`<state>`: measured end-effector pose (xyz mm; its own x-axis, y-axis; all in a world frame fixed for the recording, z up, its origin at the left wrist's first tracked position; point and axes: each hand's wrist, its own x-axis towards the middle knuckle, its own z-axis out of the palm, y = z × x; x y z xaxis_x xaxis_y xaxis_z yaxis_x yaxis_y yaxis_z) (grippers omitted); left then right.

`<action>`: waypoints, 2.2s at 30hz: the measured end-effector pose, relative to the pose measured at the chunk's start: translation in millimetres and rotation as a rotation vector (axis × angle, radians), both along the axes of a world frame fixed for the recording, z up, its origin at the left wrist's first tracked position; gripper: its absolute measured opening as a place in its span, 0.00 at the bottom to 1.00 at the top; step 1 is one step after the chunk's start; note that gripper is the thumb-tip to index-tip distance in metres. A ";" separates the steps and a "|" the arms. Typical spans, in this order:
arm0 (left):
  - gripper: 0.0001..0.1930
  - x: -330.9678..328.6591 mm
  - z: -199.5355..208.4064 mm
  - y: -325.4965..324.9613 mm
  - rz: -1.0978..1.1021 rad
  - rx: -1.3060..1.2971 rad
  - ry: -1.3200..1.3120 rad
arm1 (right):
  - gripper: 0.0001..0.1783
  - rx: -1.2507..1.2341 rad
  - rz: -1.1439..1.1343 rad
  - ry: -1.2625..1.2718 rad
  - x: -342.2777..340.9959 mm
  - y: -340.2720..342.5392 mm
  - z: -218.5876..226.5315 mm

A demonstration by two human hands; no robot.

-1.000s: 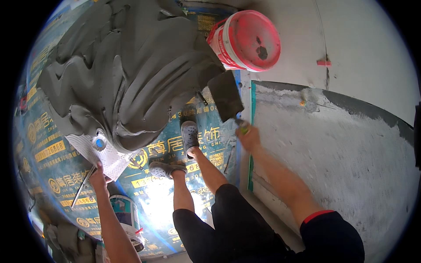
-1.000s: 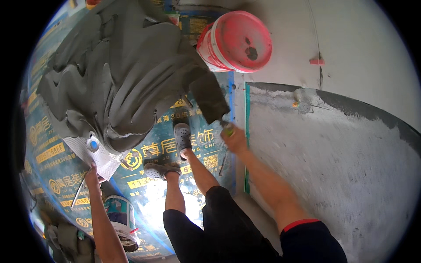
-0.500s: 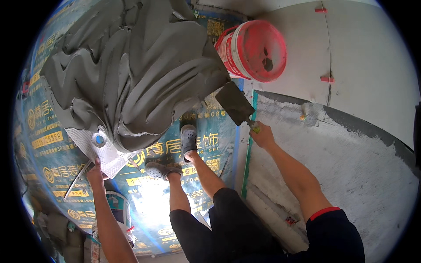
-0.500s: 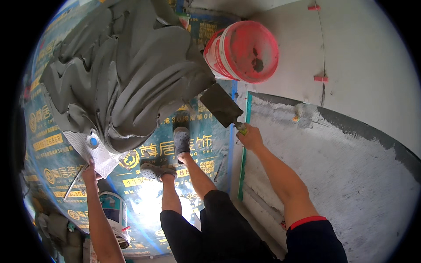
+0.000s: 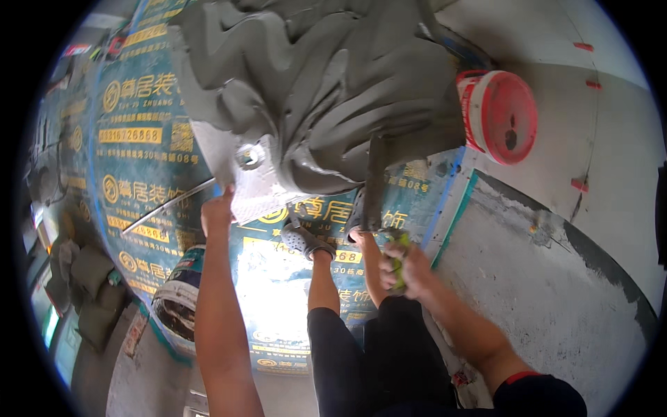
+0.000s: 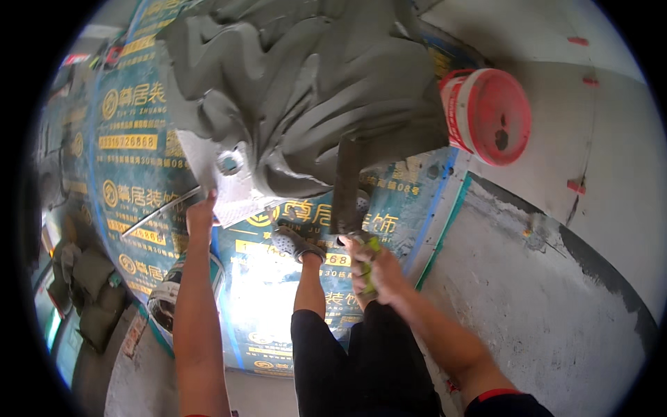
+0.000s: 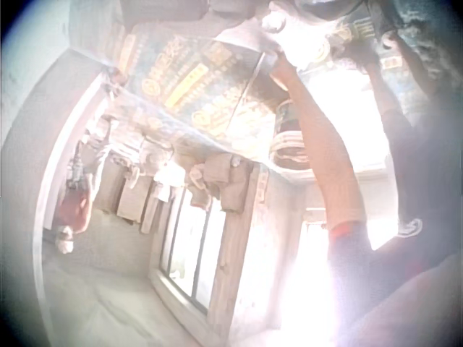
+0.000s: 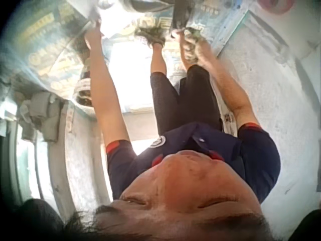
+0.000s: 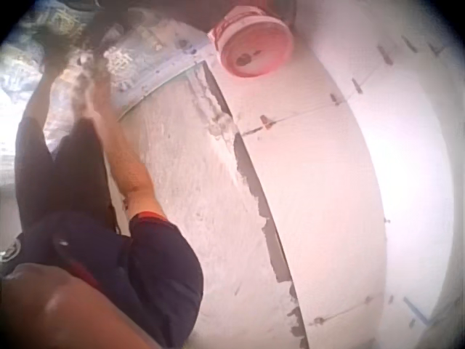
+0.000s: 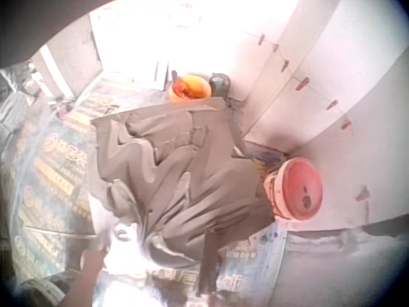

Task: The person scoops mortar from a bucket with a trowel and spreads it across the back of a ceramic tile, creating a series of uniform ridges over the entire surface.

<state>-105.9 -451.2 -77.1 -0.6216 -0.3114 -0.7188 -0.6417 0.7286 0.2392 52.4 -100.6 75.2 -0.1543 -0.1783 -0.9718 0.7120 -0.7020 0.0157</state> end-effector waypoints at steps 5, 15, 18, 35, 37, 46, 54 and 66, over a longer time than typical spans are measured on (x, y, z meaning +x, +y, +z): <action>0.30 -1.0 6.6 -8.3 -0.037 -0.075 -0.081 | 0.12 -0.158 -0.017 0.141 -14.7 -116.1 8.4; 0.32 26.2 -11.7 -41.3 0.361 0.329 -0.019 | 0.10 0.191 0.180 0.227 2.9 -229.3 -22.0; 0.34 65.6 -6.8 -64.5 0.731 0.632 -0.048 | 0.14 0.259 0.528 0.169 -25.9 -245.6 -3.2; 0.33 281.5 4.2 -120.0 0.648 0.444 -0.273 | 0.16 0.987 1.046 0.725 107.9 -100.2 -58.5; 0.33 288.6 2.6 -119.8 0.618 0.465 -0.254 | 0.16 1.081 1.052 0.587 71.4 -48.9 -56.8; 0.28 312.5 -5.0 -85.4 0.678 0.468 -0.258 | 0.17 1.245 1.549 0.895 -4.5 11.5 -102.2; 0.27 327.8 17.8 -50.7 0.710 0.438 -0.278 | 0.19 1.094 1.876 0.729 -5.9 45.7 -92.4; 0.28 364.8 17.4 -9.3 0.772 0.410 -0.278 | 0.25 0.972 1.682 0.654 -46.2 92.4 -85.7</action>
